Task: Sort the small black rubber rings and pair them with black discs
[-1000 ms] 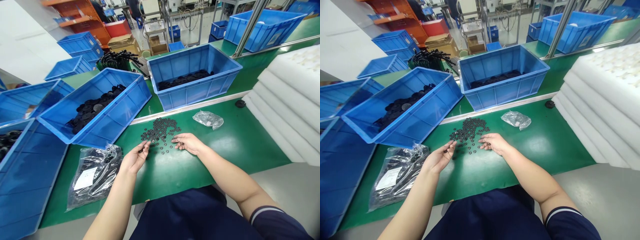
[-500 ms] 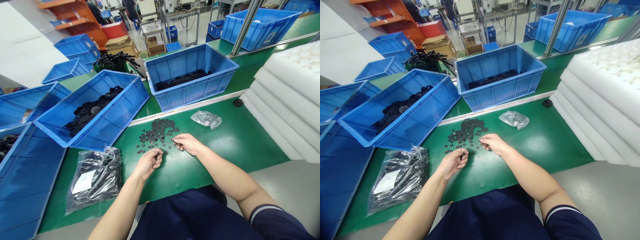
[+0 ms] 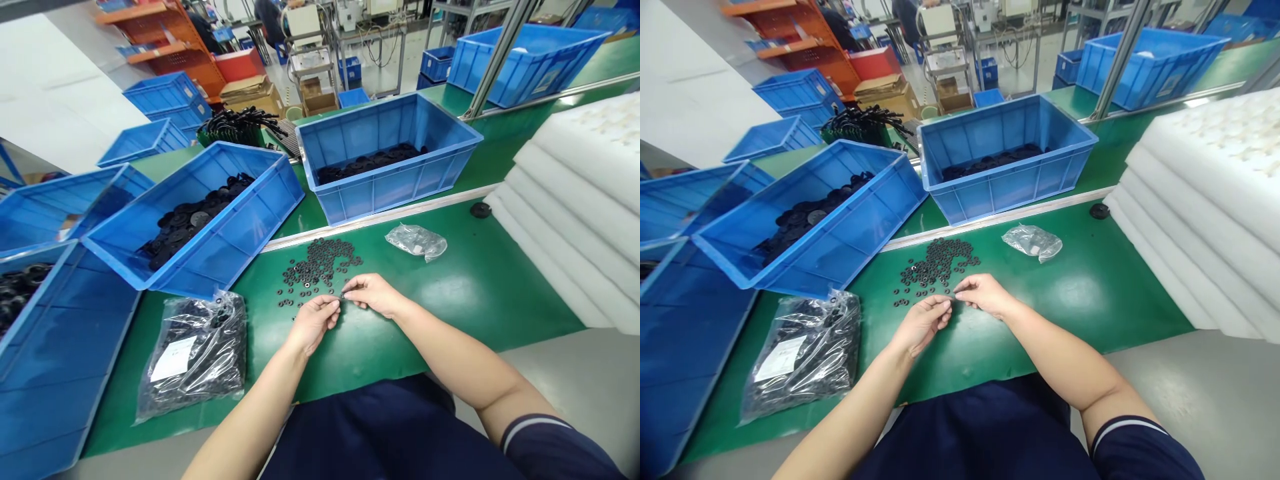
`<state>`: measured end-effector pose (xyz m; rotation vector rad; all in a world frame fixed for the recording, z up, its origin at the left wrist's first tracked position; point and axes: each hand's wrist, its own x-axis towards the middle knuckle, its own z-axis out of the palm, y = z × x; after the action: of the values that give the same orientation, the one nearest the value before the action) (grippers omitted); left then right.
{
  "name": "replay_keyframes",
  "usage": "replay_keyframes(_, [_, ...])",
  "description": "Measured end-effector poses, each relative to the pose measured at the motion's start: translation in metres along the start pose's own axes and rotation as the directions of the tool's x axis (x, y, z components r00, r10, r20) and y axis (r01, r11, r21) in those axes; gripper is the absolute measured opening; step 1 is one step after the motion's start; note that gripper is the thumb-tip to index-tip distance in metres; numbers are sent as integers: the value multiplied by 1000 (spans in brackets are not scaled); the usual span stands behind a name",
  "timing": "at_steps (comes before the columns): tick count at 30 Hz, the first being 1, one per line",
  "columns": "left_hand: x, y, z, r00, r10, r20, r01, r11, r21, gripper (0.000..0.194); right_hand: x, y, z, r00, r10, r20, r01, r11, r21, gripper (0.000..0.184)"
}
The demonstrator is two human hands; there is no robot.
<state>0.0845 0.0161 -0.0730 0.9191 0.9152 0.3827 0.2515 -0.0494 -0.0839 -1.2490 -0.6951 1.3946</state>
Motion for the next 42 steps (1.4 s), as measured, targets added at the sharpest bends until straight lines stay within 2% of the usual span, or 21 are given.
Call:
replay_keyframes(4, [3, -5, 11, 998, 64, -14, -62, 992, 108, 30, 1, 7, 4, 997, -76, -26, 74, 995, -66, 16])
replay_keyframes(9, [5, -7, 11, 991, 130, -34, -116, 954, 277, 25, 5, 12, 2, 993, -113, -42, 103, 974, -203, 7])
replay_keyframes(16, [8, -6, 9, 990, 124, -68, -103, 961, 256, 28, 3, 10, 3, 989, -148, -26, 134, 948, -290, 3])
replay_keyframes(22, [2, -5, 13, 988, 150, -38, -133, 951, 278, 31, 4, 12, 3, 991, -115, -68, 90, 950, -298, 12])
replay_keyframes(26, [4, -7, 9, 990, 141, -15, -131, 950, 283, 32, 5, 15, 2, 997, -72, -38, 65, 983, -174, 17])
replay_keyframes(28, [4, -8, 2, 991, 134, 0, -129, 953, 273, 31, 6, 12, -1, 1000, 2, -15, -3, 1000, -28, 16])
replay_keyframes(31, [-2, -7, -11, 992, 125, -7, -115, 931, 346, 29, 9, 1, -10, 995, 69, -79, -47, 967, 251, 15])
replay_keyframes(33, [-9, -5, -20, 994, 111, -11, -93, 878, 469, 26, 10, -6, -18, 990, 71, -124, -16, 917, 398, 16])
replay_keyframes(35, [-16, -3, -27, 993, 120, 6, -99, 784, 613, 22, 11, -12, -23, 988, 75, -135, -4, 886, 463, 17])
replay_keyframes(37, [-20, -2, -31, 983, 178, 43, -151, 654, 741, 16, 11, -13, -25, 987, 92, -135, -16, 876, 483, 17])
replay_keyframes(40, [-21, -1, -34, 940, 321, 113, -257, 450, 856, 10, 12, -11, -25, 985, 106, -139, -22, 865, 501, 16])
replay_keyframes(42, [-20, -2, -36, 918, 374, 136, -280, 363, 889, 9, 13, -9, -24, 985, 91, -146, -3, 856, 517, 16])
